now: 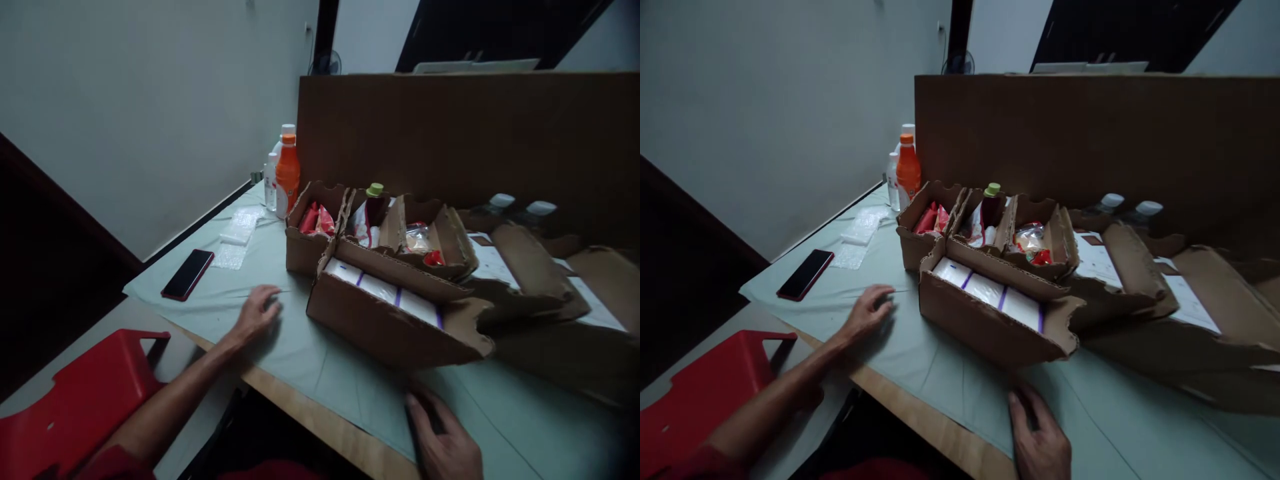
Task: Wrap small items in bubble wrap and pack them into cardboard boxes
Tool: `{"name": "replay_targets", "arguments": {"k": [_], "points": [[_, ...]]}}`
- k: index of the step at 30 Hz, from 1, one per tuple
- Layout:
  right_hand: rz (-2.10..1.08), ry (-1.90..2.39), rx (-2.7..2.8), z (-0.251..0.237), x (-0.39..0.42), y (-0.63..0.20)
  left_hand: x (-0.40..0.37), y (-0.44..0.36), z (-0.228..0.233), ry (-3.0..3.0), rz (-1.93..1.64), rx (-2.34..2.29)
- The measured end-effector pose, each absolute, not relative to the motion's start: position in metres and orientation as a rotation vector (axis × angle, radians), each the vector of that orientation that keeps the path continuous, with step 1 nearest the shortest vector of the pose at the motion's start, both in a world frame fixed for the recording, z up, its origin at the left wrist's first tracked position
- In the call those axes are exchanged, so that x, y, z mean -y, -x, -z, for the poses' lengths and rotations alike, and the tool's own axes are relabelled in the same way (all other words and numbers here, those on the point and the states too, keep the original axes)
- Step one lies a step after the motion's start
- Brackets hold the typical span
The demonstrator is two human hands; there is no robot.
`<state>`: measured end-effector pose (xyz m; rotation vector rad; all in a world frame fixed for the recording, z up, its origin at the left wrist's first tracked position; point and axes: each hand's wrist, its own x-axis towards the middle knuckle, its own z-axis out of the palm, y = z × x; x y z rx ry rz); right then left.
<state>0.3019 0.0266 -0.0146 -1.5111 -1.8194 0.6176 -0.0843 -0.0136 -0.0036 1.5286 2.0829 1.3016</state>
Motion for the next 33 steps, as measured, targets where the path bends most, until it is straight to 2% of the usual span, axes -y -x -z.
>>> {"name": "replay_targets", "arguments": {"k": [4,10,16,22,24,27,30,33], "points": [[-0.588,1.401,1.898,0.034,-0.02,-0.3,0.012,0.173,-0.007,-1.427,-1.237,-2.424],[-0.552,1.332,1.934,0.039,-0.024,-0.297,-0.055,0.252,-0.032,-1.432,-1.119,-2.615],[-0.594,1.403,1.858,0.034,-0.022,-0.297,-0.067,0.26,-0.055,-1.411,-1.241,-2.553],[-0.617,1.357,1.813,0.02,-0.011,-0.282,0.02,0.209,-0.068,-1.234,-1.424,-2.243],[-0.74,1.309,1.817,0.01,0.0,-0.268,0.057,0.174,-0.064,-1.206,-1.42,-2.114],[-1.192,1.151,1.823,-0.006,0.014,-0.238,0.095,0.111,-0.055,-1.056,-1.429,-1.799],[-1.667,0.922,1.642,-0.012,0.016,-0.209,0.105,0.054,-0.041,-0.81,-1.369,-1.451],[-1.873,0.832,1.45,-0.014,0.012,-0.201,0.096,0.022,-0.026,-0.734,-1.267,-1.276]]}}
